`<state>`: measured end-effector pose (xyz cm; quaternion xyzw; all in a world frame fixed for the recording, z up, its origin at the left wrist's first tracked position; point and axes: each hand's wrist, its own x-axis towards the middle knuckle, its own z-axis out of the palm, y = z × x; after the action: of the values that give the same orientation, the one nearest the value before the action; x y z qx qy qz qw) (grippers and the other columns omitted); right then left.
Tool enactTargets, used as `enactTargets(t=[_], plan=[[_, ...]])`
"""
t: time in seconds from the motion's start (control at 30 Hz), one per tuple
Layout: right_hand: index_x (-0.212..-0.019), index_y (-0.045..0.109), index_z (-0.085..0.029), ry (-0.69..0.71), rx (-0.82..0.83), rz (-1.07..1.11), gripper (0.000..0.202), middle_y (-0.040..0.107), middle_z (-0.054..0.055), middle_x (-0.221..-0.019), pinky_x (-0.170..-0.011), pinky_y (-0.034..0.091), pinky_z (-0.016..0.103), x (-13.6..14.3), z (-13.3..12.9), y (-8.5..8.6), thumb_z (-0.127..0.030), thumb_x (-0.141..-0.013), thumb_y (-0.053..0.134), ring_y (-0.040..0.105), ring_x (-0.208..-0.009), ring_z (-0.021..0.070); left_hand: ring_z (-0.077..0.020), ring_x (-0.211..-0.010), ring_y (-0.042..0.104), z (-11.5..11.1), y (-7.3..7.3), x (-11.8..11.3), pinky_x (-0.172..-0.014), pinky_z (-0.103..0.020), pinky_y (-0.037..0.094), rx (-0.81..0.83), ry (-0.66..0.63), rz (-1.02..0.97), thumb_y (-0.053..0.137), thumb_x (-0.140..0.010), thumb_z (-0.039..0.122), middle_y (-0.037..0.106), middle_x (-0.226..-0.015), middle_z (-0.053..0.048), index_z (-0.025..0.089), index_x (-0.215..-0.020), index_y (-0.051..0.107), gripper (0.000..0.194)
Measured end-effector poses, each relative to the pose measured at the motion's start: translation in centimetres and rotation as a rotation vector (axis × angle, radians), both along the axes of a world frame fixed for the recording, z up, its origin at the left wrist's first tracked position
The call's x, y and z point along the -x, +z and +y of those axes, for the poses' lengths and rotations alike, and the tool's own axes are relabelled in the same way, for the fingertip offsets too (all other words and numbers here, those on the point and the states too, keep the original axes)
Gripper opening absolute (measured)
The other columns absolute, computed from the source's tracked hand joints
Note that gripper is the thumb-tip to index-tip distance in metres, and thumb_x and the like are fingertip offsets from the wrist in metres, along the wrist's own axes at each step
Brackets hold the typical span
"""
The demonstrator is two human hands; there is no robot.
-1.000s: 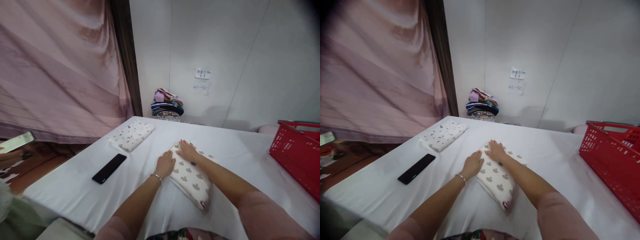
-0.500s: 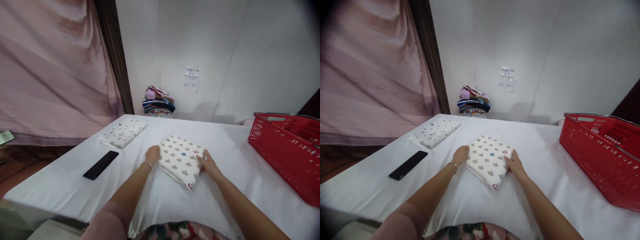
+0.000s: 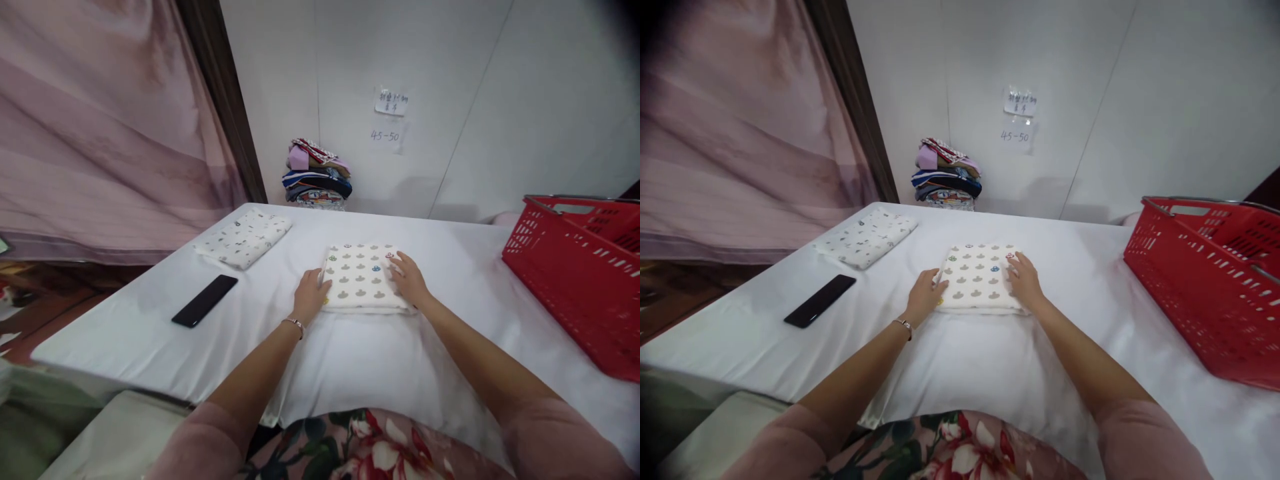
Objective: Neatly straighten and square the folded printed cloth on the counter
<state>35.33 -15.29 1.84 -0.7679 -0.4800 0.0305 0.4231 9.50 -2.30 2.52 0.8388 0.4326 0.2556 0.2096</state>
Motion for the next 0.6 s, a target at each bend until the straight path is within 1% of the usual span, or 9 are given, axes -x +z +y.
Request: enactTargets(t=[0.07, 0.13, 0.2, 0.27, 0.37, 0.47, 0.53, 0.6], plan=[[-0.108, 0.062, -0.025, 0.133, -0.080, -0.114, 0.029, 0.053, 0.005, -0.129, -0.103, 0.036, 0.043, 1.9, -2.0, 0.1, -0.031, -0.085, 0.047, 0.042, -0.125, 0.0217, -0.0194, -0.107, 0.051, -0.6, 0.3, 0.6, -0.087, -0.031, 0.041, -0.182, -0.162, -0.046, 0.048, -0.087, 0.037, 0.054, -0.118, -0.007, 0.021, -0.116, 0.054, 0.034], [-0.109, 0.062, -0.025, 0.282, -0.096, -0.240, 0.028, 0.061, 0.006, -0.118, -0.100, 0.040, 0.042, 3.4, -3.9, 0.3, -0.032, -0.087, 0.047, 0.048, -0.119, 0.0216, -0.0202, -0.107, 0.050, -1.2, 0.5, 1.3, -0.091, -0.034, 0.039, -0.316, -0.350, -0.021, 0.051, -0.086, 0.037, 0.057, -0.114, -0.006, 0.022, -0.111, 0.057, 0.030], [-0.113, 0.061, -0.024, 0.386, -0.039, -0.370, 0.029, 0.061, 0.006, -0.118, -0.099, 0.040, 0.044, 4.1, -5.4, 0.4, -0.032, -0.088, 0.048, 0.049, -0.117, 0.0227, -0.0209, -0.105, 0.050, -1.6, 0.6, 1.7, -0.090, -0.036, 0.039, -0.382, -0.510, 0.047, 0.053, -0.085, 0.037, 0.058, -0.111, -0.006, 0.023, -0.110, 0.059, 0.029], [-0.117, 0.059, -0.023, 0.417, 0.023, -0.491, 0.031, 0.059, 0.008, -0.121, -0.097, 0.041, 0.044, 4.3, -6.3, 0.4, -0.028, -0.088, 0.046, 0.049, -0.116, 0.0234, -0.0204, -0.104, 0.051, -1.8, 0.5, 1.9, -0.089, -0.037, 0.038, -0.398, -0.594, 0.107, 0.053, -0.086, 0.033, 0.059, -0.110, -0.006, 0.024, -0.112, 0.058, 0.028], [-0.120, 0.056, -0.021, 0.371, 0.082, -0.625, 0.037, 0.058, 0.010, -0.121, -0.093, 0.043, 0.044, 4.2, -6.6, 0.0, -0.016, -0.088, 0.039, 0.051, -0.113, 0.0230, -0.0195, -0.105, 0.050, -1.7, 0.1, 1.8, -0.090, -0.037, 0.038, -0.410, -0.616, 0.156, 0.049, -0.086, 0.020, 0.059, -0.109, -0.005, 0.024, -0.116, 0.056, 0.032], [-0.123, 0.054, -0.017, 0.311, 0.103, -0.730, 0.045, 0.057, 0.011, -0.123, -0.092, 0.044, 0.044, 4.2, -6.5, -0.8, -0.005, -0.084, 0.036, 0.050, -0.114, 0.0245, -0.0202, -0.108, 0.049, -1.6, -0.2, 1.8, -0.090, -0.036, 0.038, -0.450, -0.585, 0.191, 0.045, -0.081, 0.007, 0.058, -0.112, -0.006, 0.023, -0.119, 0.055, 0.042], [-0.124, 0.053, -0.015, 0.294, 0.077, -0.782, 0.049, 0.057, 0.012, -0.124, -0.092, 0.044, 0.044, 4.2, -6.6, -1.5, -0.001, -0.082, 0.034, 0.050, -0.116, 0.0246, -0.0208, -0.107, 0.050, -1.5, -0.5, 2.0, -0.088, -0.036, 0.040, -0.473, -0.539, 0.203, 0.043, -0.080, 0.004, 0.059, -0.111, -0.008, 0.021, -0.115, 0.057, 0.042], [-0.126, 0.052, -0.016, 0.303, 0.028, -0.819, 0.052, 0.057, 0.011, -0.125, -0.093, 0.044, 0.043, 4.1, -6.8, -2.3, 0.002, -0.081, 0.032, 0.050, -0.117, 0.0232, -0.0213, -0.104, 0.051, -1.4, -0.9, 2.2, -0.086, -0.037, 0.041, -0.480, -0.491, 0.200, 0.043, -0.082, 0.004, 0.060, -0.108, -0.008, 0.022, -0.111, 0.060, 0.038]])
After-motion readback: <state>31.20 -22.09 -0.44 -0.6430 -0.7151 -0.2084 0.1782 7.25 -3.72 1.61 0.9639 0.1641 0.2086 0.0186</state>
